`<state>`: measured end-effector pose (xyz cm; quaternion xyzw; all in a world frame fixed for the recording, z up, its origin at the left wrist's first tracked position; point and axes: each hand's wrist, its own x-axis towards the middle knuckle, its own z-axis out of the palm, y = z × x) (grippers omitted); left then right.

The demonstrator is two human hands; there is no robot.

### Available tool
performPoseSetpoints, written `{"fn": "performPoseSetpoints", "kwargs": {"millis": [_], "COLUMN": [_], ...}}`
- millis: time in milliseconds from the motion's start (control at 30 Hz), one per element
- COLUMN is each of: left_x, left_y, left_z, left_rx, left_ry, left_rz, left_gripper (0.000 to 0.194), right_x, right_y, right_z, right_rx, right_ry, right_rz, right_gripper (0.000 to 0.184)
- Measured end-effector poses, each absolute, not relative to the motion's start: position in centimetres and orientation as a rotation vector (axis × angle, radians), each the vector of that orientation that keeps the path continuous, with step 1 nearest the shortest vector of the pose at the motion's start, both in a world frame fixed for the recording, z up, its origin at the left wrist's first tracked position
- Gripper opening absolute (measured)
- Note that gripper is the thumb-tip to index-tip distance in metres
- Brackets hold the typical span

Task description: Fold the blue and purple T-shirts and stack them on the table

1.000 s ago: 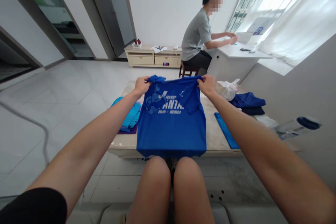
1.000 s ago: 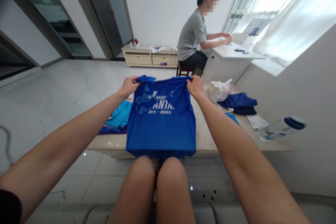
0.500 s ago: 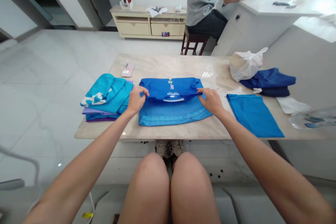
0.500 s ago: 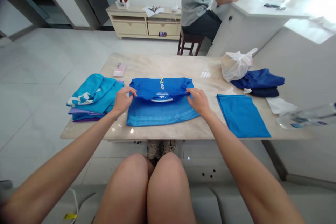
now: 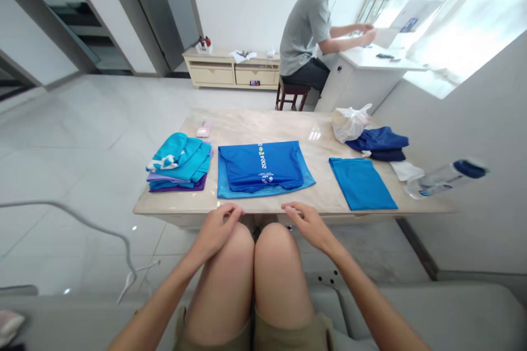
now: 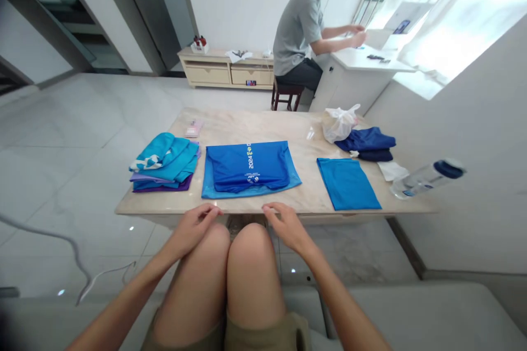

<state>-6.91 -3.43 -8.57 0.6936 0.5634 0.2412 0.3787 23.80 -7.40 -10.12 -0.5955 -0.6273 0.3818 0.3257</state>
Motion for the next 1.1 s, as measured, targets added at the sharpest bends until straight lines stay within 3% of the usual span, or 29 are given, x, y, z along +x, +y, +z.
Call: {"fn": "performPoseSetpoints", "kwargs": {"millis": [167, 467, 833, 967, 1100], "left_x": [-4.2, -6.5, -6.6, -6.2, -6.0], "left_y": [-9.5, -11.0, -9.3, -10.5, -12.4], "left_z": [-5.7, -0.8, -0.9, -1.7, -2.5], "left_rx": [2.04, 2.185, 2.247, 2.243, 2.166], "left_ry": [1.504, 1.677, 1.712, 1.568, 1.504], "left_rz": [0.534, 0.396, 0.375, 0.565, 0.751], "left_gripper": [0.029, 0.04, 0.041, 0.037, 0.035], "right_x": [18.3, 20.1, 18.1, 18.2, 19.3], "right_y": [-12.3, -12.2, -9.5, -8.9, -10.3], "right_z": [-8.8, -8.1, -9.4, -8.9, -7.3], "right_rx": [-1.503, -1.615, -1.564, -1.536, -1.48], "right_ry": [-1.493, -1.505, -1.635, -1.562, -1.23], "right_rz": [1.026, 0.918, 0.878, 0.987, 1.337], "right_gripper": [0.036, 0.037, 0.04, 0.039, 0.042]}}
